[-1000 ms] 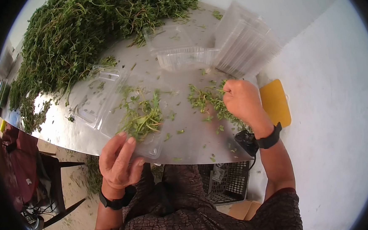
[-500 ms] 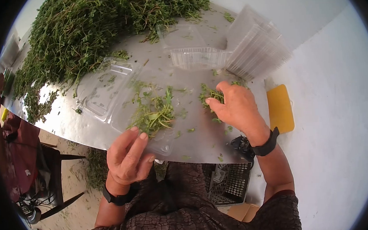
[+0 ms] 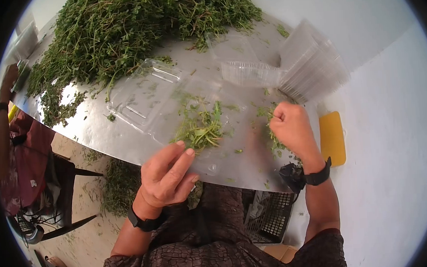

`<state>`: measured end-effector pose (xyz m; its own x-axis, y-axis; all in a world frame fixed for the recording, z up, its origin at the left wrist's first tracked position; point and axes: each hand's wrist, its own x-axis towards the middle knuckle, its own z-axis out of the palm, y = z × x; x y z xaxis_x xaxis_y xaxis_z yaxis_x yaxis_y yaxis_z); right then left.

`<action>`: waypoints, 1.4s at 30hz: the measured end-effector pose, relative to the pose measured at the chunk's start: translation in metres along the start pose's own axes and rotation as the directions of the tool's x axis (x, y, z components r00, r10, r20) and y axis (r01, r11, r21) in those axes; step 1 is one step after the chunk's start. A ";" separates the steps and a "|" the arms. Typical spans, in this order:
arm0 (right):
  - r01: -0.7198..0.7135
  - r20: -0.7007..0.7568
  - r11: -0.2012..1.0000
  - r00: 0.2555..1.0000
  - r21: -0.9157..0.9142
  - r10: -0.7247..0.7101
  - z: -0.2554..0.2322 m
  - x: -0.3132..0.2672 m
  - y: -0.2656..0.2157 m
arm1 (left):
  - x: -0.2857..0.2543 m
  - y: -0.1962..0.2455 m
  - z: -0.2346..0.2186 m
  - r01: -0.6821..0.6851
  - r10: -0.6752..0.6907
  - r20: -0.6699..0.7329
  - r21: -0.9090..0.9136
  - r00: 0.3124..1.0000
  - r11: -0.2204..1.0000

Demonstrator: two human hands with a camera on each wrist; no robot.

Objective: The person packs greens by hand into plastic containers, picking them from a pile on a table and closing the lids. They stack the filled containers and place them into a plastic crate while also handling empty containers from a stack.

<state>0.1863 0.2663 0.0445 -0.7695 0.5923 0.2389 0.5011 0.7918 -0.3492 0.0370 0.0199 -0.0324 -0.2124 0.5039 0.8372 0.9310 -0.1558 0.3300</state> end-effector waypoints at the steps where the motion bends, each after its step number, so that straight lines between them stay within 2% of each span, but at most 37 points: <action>1: -0.086 0.034 0.981 0.996 0.175 0.081 -0.006 0.000 -0.005 | 0.002 0.000 0.000 -0.013 0.013 -0.023 -0.008 1.000 1.000; 2: -0.080 0.035 0.981 0.997 0.176 0.075 -0.015 0.001 -0.018 | 0.002 0.000 0.000 -0.011 0.011 -0.026 -0.003 1.000 1.000; 3: -0.240 0.084 0.910 0.971 0.337 0.225 -0.028 0.001 -0.038 | 0.001 0.000 0.001 -0.010 0.009 -0.032 -0.021 0.999 1.000; 4: -0.390 0.159 0.788 0.920 0.477 0.359 -0.038 0.000 -0.053 | 0.001 -0.001 0.001 -0.009 0.008 -0.036 -0.039 0.999 0.999; 5: -0.388 0.161 0.788 0.921 0.478 0.355 -0.045 0.000 -0.062 | 0.000 -0.001 0.002 -0.008 0.007 -0.037 -0.035 0.999 0.999; 7: -0.303 0.178 0.708 0.952 0.638 0.248 -0.053 -0.001 -0.074 | 0.000 -0.002 0.002 -0.006 0.004 -0.036 -0.052 0.999 0.999; 8: -0.302 0.180 0.707 0.953 0.639 0.244 -0.052 -0.001 -0.078 | 0.000 -0.001 0.002 -0.004 0.003 -0.036 -0.048 0.999 0.999; 10: -0.242 0.174 0.569 0.969 0.786 0.173 -0.047 -0.001 -0.090 | 0.001 -0.001 0.001 -0.006 0.004 -0.037 -0.055 0.999 0.998; 13: -0.279 0.260 0.550 0.959 0.787 0.114 -0.035 -0.005 -0.111 | -0.001 -0.002 0.001 -0.009 0.008 -0.034 -0.053 0.999 0.999; 14: -0.317 0.327 0.564 0.941 0.763 0.086 -0.032 -0.008 -0.113 | -0.001 -0.003 0.002 -0.009 0.007 -0.035 -0.050 0.999 0.999; 15: -0.316 0.328 0.564 0.941 0.763 0.083 -0.030 -0.011 -0.113 | -0.002 -0.003 0.002 -0.013 0.010 -0.045 -0.060 0.999 0.998; 18: -0.319 0.218 0.641 0.947 0.698 0.234 -0.030 -0.019 -0.111 | -0.004 -0.003 0.003 -0.017 0.014 -0.062 -0.054 0.998 0.998; 21: -0.245 0.163 0.700 0.969 0.671 0.184 -0.020 -0.025 -0.092 | -0.002 -0.004 0.002 -0.033 0.031 -0.061 -0.034 0.998 0.999; 28: -0.251 0.157 0.737 0.968 0.628 0.197 -0.005 -0.043 -0.078 | -0.007 -0.001 0.001 -0.023 0.024 -0.048 0.035 0.999 0.999; 30: -0.223 0.179 0.737 0.974 0.638 0.139 -0.004 -0.046 -0.074 | -0.009 -0.002 0.002 -0.037 0.038 -0.069 0.025 0.997 0.999; 35: -0.083 0.046 0.797 0.997 0.598 0.069 -0.002 -0.042 -0.067 | -0.012 -0.002 0.004 -0.036 0.037 -0.094 0.015 0.995 0.999; 37: -0.056 -0.026 0.848 0.996 0.527 0.081 -0.008 -0.037 -0.068 | -0.018 -0.002 0.007 0.088 -0.093 -0.075 -0.064 0.993 0.994; 38: -0.048 -0.038 0.849 0.996 0.526 0.079 -0.011 -0.034 -0.069 | -0.017 -0.002 0.007 0.096 -0.101 -0.080 -0.070 0.992 0.993; 40: 0.129 -0.248 0.958 0.967 0.255 -0.064 -0.020 -0.022 -0.072 | -0.011 -0.002 0.006 0.093 -0.099 -0.083 -0.077 0.992 0.993; 42: 0.160 -0.279 0.969 0.955 0.188 -0.103 -0.024 -0.010 -0.071 | -0.008 0.000 0.005 0.104 -0.110 -0.088 -0.075 0.990 0.992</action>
<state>0.1678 0.2073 0.0887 -0.6759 0.5251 0.5171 0.2877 0.8340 -0.4708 0.0402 0.0200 -0.0407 -0.3392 0.4412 0.8309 0.8790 -0.1661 0.4470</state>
